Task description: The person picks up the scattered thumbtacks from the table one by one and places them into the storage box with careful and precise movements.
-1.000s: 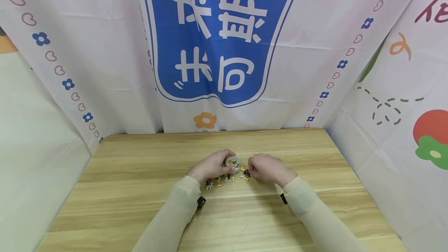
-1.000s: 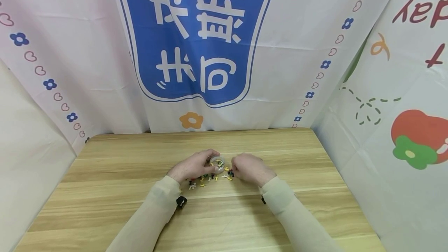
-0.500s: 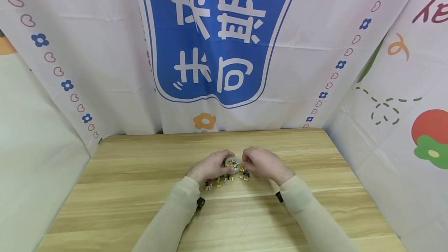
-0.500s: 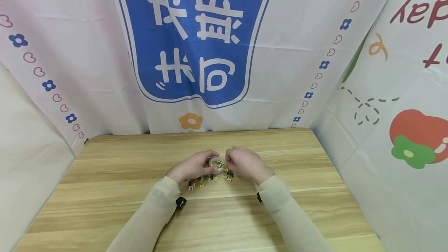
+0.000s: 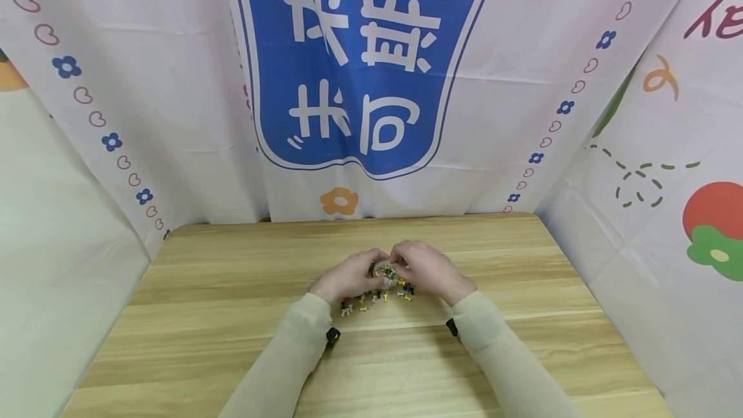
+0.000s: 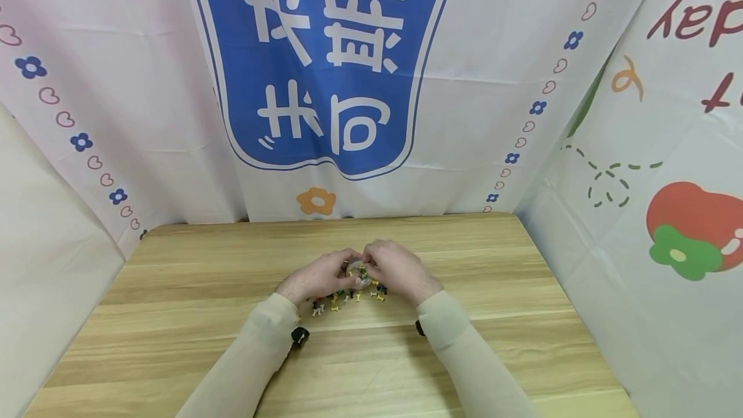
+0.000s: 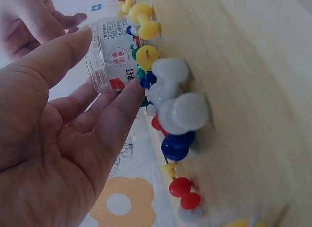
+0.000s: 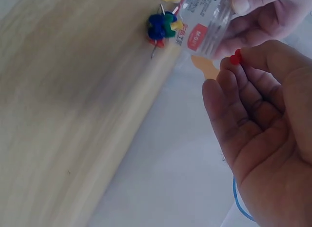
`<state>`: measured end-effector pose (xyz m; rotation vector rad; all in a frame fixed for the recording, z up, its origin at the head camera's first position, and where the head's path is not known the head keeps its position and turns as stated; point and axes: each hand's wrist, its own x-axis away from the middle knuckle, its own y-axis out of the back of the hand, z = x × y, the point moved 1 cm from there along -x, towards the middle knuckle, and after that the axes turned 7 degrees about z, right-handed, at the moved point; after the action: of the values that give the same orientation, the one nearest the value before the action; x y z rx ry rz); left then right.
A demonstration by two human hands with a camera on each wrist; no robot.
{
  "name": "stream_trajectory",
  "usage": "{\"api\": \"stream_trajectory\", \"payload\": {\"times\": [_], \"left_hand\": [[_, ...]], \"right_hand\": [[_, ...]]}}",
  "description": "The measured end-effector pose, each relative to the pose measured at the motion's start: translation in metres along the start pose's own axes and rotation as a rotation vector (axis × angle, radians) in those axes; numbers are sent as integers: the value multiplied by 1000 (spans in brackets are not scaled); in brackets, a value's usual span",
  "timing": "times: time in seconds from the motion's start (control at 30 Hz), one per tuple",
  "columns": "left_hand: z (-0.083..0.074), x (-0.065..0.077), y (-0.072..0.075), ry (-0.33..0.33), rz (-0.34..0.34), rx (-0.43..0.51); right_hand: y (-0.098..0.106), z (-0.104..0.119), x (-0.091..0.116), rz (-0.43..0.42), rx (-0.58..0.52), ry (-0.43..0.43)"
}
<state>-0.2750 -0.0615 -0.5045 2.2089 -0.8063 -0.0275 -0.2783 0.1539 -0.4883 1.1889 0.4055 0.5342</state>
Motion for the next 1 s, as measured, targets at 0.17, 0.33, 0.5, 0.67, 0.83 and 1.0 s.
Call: {"api": "stream_trajectory", "payload": {"times": [0.17,0.33,0.5,0.67,0.83,1.0], "left_hand": [[0,1,0,8,-1,-13],[0,1,0,12,1,-11],[-1,0,0,-3,0,6],[-1,-1,0,-20,-1,10],[0,-1,0,-19,-6,4],[0,-1,0,-19,-9,7]], "right_hand": [[-4,1,-5,-2,-1,21],[-6,1,-7,1,-13,26],[-4,-3,-5,-5,-44,-3],[1,-8,2,2,-31,-37],[3,-14,9,14,2,-32],[2,-20,15,31,51,13]]}}
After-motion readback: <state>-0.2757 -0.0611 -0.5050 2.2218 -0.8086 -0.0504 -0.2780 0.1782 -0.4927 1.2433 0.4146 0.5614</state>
